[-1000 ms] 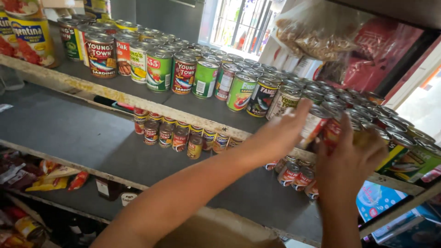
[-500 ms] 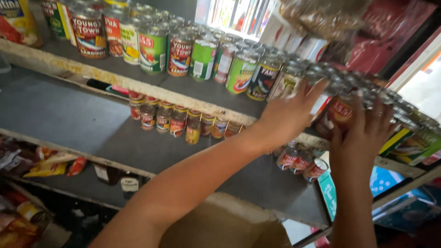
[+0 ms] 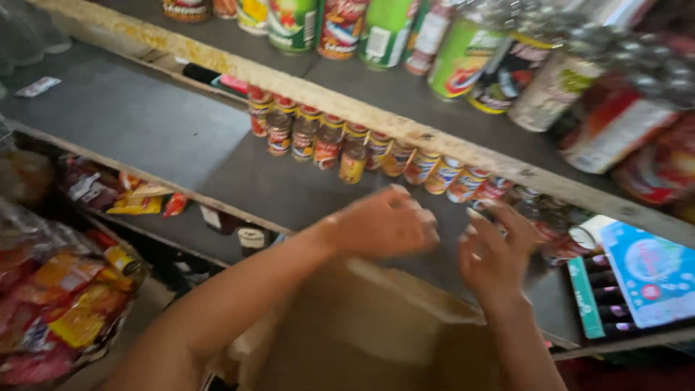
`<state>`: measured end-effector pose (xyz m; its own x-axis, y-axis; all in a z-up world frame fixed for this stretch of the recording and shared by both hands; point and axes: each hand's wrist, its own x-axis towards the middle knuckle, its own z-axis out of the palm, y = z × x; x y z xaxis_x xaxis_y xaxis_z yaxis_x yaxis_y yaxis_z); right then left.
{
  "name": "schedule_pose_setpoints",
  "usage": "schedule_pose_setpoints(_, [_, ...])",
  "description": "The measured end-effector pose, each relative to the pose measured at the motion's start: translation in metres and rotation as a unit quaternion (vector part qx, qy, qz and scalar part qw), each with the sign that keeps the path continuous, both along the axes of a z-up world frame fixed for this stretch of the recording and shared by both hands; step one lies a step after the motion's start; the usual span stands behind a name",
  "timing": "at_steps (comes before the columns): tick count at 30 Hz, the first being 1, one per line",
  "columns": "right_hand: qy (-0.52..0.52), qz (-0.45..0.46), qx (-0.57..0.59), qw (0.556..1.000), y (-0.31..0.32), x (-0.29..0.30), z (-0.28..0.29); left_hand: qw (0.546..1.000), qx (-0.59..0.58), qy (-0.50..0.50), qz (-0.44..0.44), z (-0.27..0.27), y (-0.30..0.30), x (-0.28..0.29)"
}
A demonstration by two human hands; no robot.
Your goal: Organizing and straightening various canned goods on grocery store shelves.
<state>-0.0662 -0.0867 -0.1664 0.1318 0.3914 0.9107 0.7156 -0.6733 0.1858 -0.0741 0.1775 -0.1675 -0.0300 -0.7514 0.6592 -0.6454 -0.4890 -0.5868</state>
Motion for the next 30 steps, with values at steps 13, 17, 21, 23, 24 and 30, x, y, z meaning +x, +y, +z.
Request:
schedule_pose_setpoints(13, [0.342,0.085,-0.035,0.935,0.186,0.141,-0.084,0.869,-0.270,0.199,0.364,-0.066,0.126,0.107])
schedule_pose_setpoints(17, [0.373,0.095,0.033,0.923,0.207,0.179,-0.109,0.854,-0.284,0.233,0.368,-0.102,0.130,0.146])
schedule_pose_setpoints(21, [0.473,0.163,0.129,0.856,0.222,0.193,-0.119,0.836,-0.305,0.305,0.338,-0.091,0.127,0.157])
schedule_pose_setpoints(23, [0.482,0.140,0.142,0.853,0.223,0.197,-0.127,0.834,-0.308,0.317,0.331,-0.096,0.128,0.169])
schedule_pose_setpoints(24, [0.483,0.111,0.134,0.858,0.221,0.200,-0.130,0.847,-0.313,0.285,0.322,-0.101,0.130,0.177])
schedule_pose_setpoints(30, [0.448,0.069,0.094,0.886,0.215,0.196,-0.129,0.875,-0.285,0.258,0.294,-0.091,0.125,0.180])
